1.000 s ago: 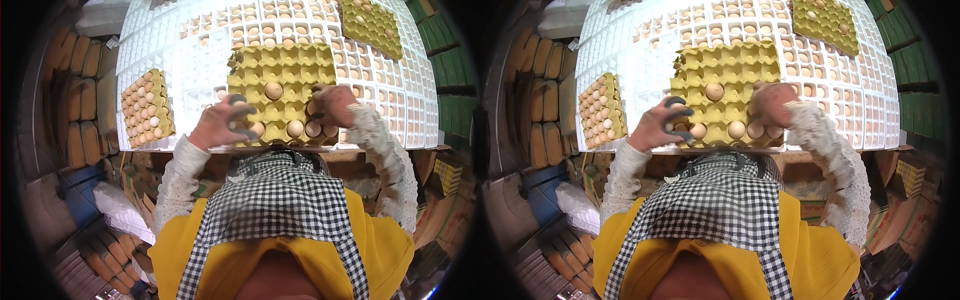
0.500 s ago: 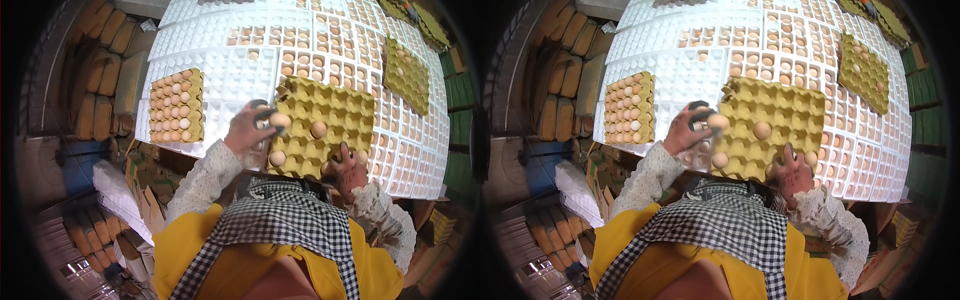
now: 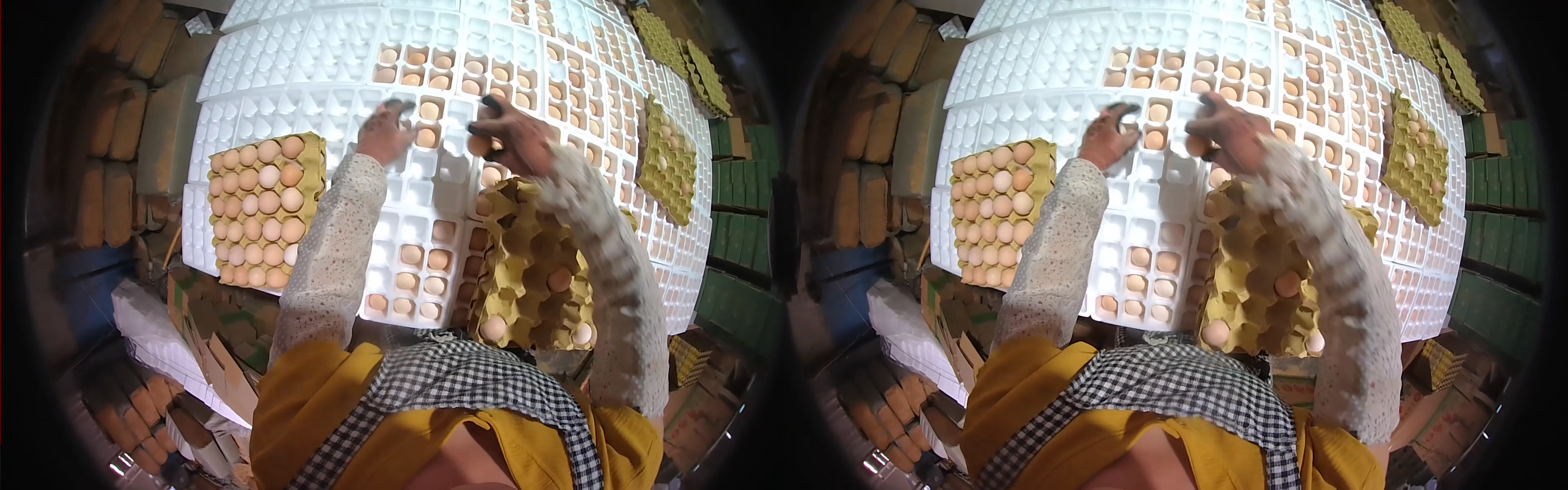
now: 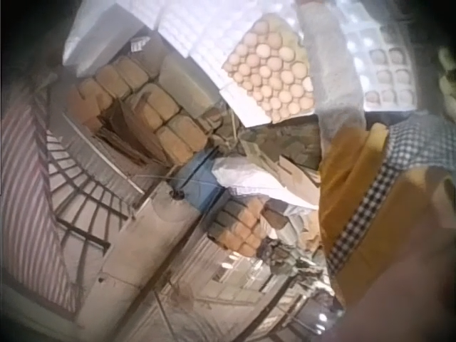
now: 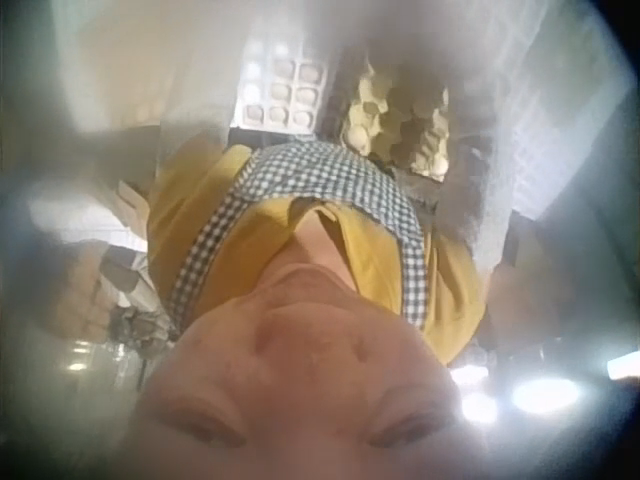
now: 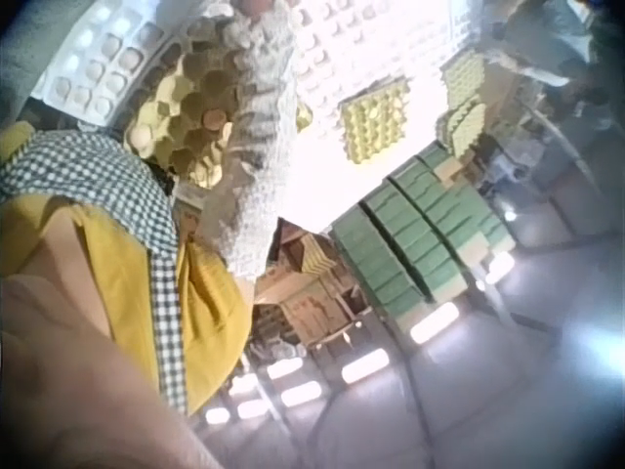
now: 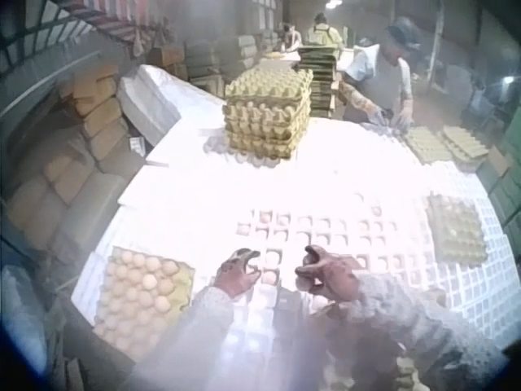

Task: The person handles cardboard pieces, positions an egg carton on a table, and transfers eggs from white grid trays into the egg cartons by hand.

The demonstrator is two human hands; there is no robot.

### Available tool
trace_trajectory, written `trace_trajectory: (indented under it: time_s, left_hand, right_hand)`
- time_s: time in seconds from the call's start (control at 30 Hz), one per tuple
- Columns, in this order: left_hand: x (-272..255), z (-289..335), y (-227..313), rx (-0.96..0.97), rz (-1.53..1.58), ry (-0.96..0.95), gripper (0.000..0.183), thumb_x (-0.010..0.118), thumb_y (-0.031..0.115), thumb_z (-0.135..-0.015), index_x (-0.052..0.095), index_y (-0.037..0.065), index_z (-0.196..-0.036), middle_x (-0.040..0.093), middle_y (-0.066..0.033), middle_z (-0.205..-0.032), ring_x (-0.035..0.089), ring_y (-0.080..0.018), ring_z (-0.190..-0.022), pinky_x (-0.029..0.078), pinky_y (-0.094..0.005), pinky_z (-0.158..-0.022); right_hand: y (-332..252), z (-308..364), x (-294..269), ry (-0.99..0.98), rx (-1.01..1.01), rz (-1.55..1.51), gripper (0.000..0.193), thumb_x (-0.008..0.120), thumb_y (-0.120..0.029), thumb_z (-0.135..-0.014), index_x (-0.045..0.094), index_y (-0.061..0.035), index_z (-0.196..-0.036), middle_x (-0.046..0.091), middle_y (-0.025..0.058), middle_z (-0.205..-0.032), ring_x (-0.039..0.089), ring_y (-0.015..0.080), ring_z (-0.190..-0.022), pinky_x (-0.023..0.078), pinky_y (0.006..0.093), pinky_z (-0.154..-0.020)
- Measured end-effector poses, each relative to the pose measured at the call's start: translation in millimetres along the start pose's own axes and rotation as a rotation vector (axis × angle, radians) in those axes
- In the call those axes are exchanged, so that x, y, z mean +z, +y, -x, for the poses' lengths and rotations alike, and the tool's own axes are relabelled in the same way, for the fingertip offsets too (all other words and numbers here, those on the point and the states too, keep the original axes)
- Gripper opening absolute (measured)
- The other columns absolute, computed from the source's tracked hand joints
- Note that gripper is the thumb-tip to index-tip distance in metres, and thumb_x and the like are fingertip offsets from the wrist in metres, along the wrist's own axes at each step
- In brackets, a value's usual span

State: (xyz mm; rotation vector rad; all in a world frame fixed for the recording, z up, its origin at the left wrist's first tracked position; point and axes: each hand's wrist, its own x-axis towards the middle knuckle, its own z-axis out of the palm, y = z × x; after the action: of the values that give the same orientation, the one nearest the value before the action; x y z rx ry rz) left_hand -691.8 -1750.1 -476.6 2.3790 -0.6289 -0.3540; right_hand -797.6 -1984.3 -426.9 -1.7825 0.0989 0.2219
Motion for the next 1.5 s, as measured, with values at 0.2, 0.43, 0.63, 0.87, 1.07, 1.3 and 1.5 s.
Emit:
trace_trajectory:
  time_s: [0.2,0.43,0.63,0.87,1.07,1.3,1.5]
  left_hand:
    - [19.0,-30.6,-59.2,0.198,-0.314,0.314,0.046,0.059,0.024,-0.083,0.047,0.017,-0.126,0.044,-0.0134,-0.129,0.039,-0.0318,-0.123,0.022,-0.0487,-0.107]
    - [38.0,-1.4,-58.3,0.131,0.042,0.526,0.043,0.061,0.019,-0.079,0.052,0.013,-0.12,0.05,-0.0141,-0.124,0.045,-0.0348,-0.115,0.029,-0.0481,-0.101]
    - [19.1,79.5,6.5,0.145,0.574,0.392,0.03,0.06,-0.003,-0.076,0.061,0.001,-0.106,0.063,-0.0105,-0.105,0.059,-0.0234,-0.097,0.044,-0.0315,-0.088]
    - [13.8,221.6,137.6,0.685,-0.126,-0.36,0.06,0.072,0.044,-0.066,0.057,0.016,-0.117,0.054,-0.0123,-0.118,0.044,-0.0378,-0.117,0.029,-0.0529,-0.102]
    - [38.8,277.4,135.7,0.672,-0.341,-0.355,0.055,0.073,0.037,-0.068,0.057,0.015,-0.115,0.054,-0.0105,-0.119,0.046,-0.0374,-0.115,0.029,-0.0554,-0.101]
    - [51.2,252.9,234.8,0.004,1.216,-0.454,0.034,0.065,0.014,-0.069,0.059,-0.002,-0.098,0.054,-0.0127,-0.105,0.056,-0.0198,-0.095,0.047,-0.0302,-0.079]
    - [160.4,205.6,336.2,0.507,-0.591,-0.491,0.049,0.063,0.035,-0.079,0.051,0.0,-0.11,0.059,-0.0126,-0.084,0.064,-0.0208,-0.073,0.051,-0.0237,-0.056]
  right_hand:
    - [1.5,-59.4,49.1,-0.267,-0.234,1.237,0.056,0.061,-0.014,-0.08,0.041,-0.0173,-0.132,0.048,0.0142,-0.123,0.057,0.0303,-0.097,0.049,0.0394,-0.079]
    - [39.3,-21.3,80.3,-0.423,-0.341,1.286,0.047,0.064,-0.032,-0.078,0.053,-0.0197,-0.122,0.039,0.0124,-0.131,0.044,0.0345,-0.113,0.042,0.045,-0.093]
    - [-53.5,46.7,-4.2,-0.032,-0.419,0.631,0.045,0.061,-0.022,-0.084,0.049,-0.0136,-0.127,0.05,0.0136,-0.127,0.052,0.0277,-0.11,0.04,0.0377,-0.099]
    - [-62.8,286.1,-94.0,0.361,0.008,0.617,0.041,0.065,-0.015,-0.079,0.057,-0.0081,-0.119,0.06,0.0101,-0.115,0.057,0.0205,-0.107,0.045,0.0342,-0.094]
    - [-14.0,375.3,-21.1,0.112,0.043,1.185,0.047,0.073,-0.016,-0.06,0.06,-0.0137,-0.106,0.048,0.011,-0.124,0.036,0.0369,-0.123,0.03,0.0546,-0.101]
    - [11.9,421.8,-52.9,0.729,-0.136,-0.301,0.055,0.067,-0.011,-0.07,0.048,0.0008,-0.12,0.053,0.0126,-0.117,0.052,0.0196,-0.108,0.04,0.0319,-0.096]
    - [8.3,438.5,-56.1,0.412,0.173,0.618,0.051,0.069,-0.023,-0.072,0.054,-0.0122,-0.12,0.058,0.0107,-0.094,0.061,0.0235,-0.079,0.05,0.0328,-0.07]
